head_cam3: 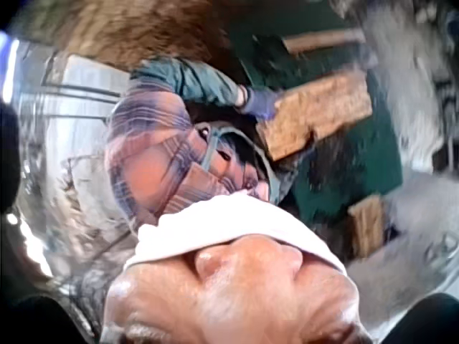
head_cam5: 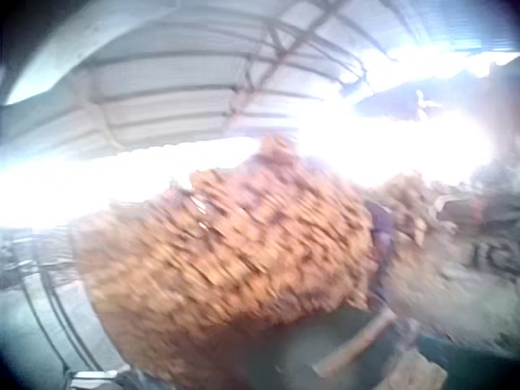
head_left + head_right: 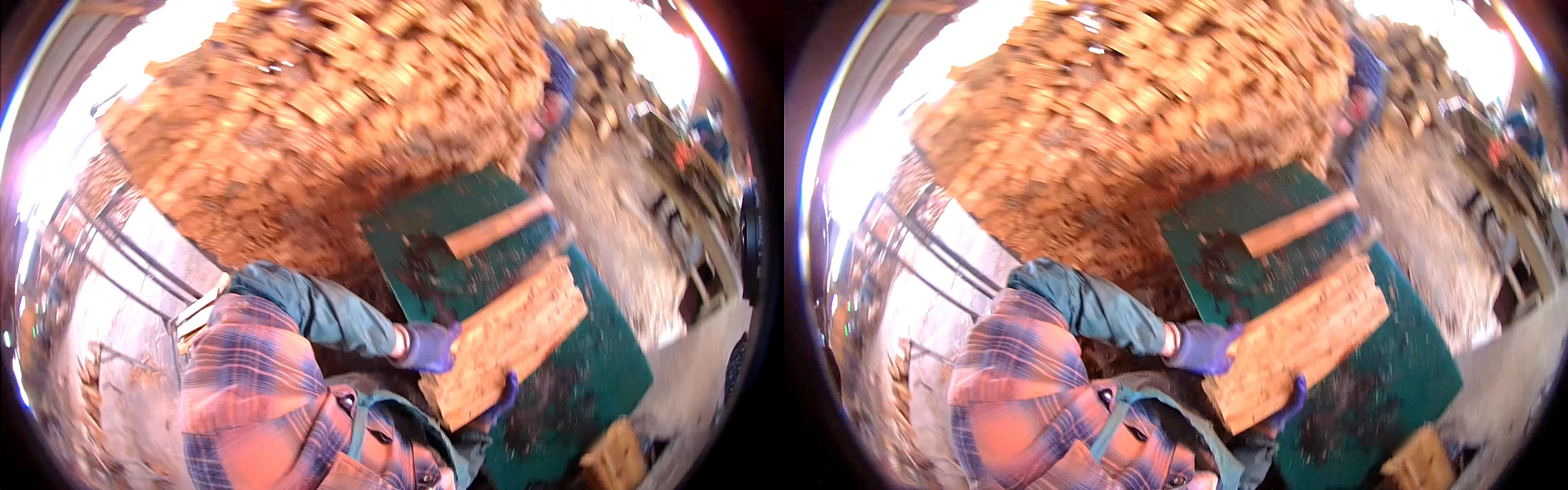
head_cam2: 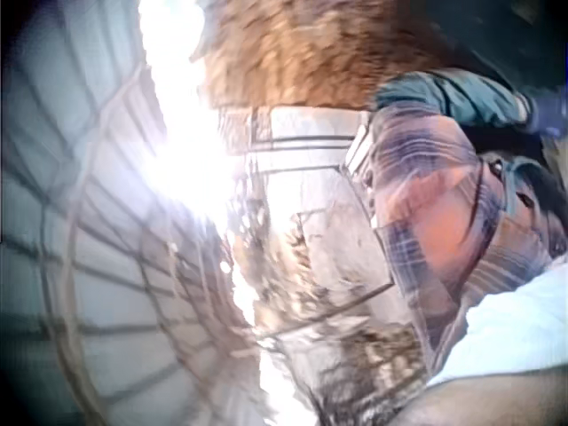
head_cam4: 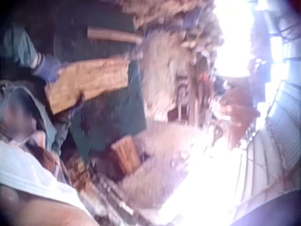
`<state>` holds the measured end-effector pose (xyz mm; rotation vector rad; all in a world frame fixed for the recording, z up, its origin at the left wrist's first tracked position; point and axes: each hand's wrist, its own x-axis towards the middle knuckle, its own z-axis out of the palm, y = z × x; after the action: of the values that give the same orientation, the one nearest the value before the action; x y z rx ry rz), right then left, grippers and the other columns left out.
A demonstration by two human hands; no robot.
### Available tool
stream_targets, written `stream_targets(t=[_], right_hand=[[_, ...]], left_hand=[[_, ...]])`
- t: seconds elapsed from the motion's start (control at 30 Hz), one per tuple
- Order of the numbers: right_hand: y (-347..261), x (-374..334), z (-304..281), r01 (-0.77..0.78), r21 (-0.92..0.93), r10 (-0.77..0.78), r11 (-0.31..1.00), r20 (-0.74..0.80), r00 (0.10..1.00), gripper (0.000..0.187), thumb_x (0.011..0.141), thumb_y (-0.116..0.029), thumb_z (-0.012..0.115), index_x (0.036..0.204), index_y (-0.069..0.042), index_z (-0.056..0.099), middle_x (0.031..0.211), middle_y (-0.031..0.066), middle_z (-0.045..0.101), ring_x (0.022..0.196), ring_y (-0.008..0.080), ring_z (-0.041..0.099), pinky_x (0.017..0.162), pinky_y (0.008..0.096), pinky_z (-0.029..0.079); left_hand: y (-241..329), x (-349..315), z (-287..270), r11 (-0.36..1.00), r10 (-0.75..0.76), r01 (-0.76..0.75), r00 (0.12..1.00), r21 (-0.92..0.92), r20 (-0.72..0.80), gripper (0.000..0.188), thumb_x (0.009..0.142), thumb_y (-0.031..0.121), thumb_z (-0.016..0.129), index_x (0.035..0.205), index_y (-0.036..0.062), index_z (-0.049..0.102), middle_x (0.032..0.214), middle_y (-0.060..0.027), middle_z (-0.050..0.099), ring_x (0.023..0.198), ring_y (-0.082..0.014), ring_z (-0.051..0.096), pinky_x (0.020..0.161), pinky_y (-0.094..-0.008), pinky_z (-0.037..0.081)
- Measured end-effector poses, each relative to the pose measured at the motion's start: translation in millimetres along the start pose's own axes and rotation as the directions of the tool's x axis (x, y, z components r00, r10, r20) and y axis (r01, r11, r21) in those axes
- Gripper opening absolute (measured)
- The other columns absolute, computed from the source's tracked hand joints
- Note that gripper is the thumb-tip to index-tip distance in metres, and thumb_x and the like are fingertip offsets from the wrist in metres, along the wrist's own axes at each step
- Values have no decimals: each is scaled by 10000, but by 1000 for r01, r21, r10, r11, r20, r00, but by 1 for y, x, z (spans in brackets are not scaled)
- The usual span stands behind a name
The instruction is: The person picks up pieces of cut wood from a green workbench and stacks them onto a large pile of lumber. The person handles the wood with gloved hands, moving pieces individually or in small groups to build up the stack.
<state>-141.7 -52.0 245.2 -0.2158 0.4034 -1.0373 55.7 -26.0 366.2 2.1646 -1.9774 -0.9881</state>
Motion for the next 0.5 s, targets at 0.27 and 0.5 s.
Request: stream_targets(t=[0.27,0.5], right_hand=[[35,72,105,11,-184,35,983,245,969,779,827,-473,601,1436,-40,383,1436,158,420,1298,336,420,1070,472,387],[107,178,303,811,-180,-358,556,829,429,382,1009,-238,469,1300,-10,562,1297,157,589,1202,274,550,1078,426,407]], left_hand=[[-39,-102,-64,999,-43,19,811,-47,-583,709,816,269,641,1400,-50,396,1155,-301,596,970,-457,618,812,-488,515],[-123,-207,-178,968,199,-194,208,159,-958,665,791,179,671,1379,-29,439,1224,-248,578,1135,-399,581,968,-423,462]])
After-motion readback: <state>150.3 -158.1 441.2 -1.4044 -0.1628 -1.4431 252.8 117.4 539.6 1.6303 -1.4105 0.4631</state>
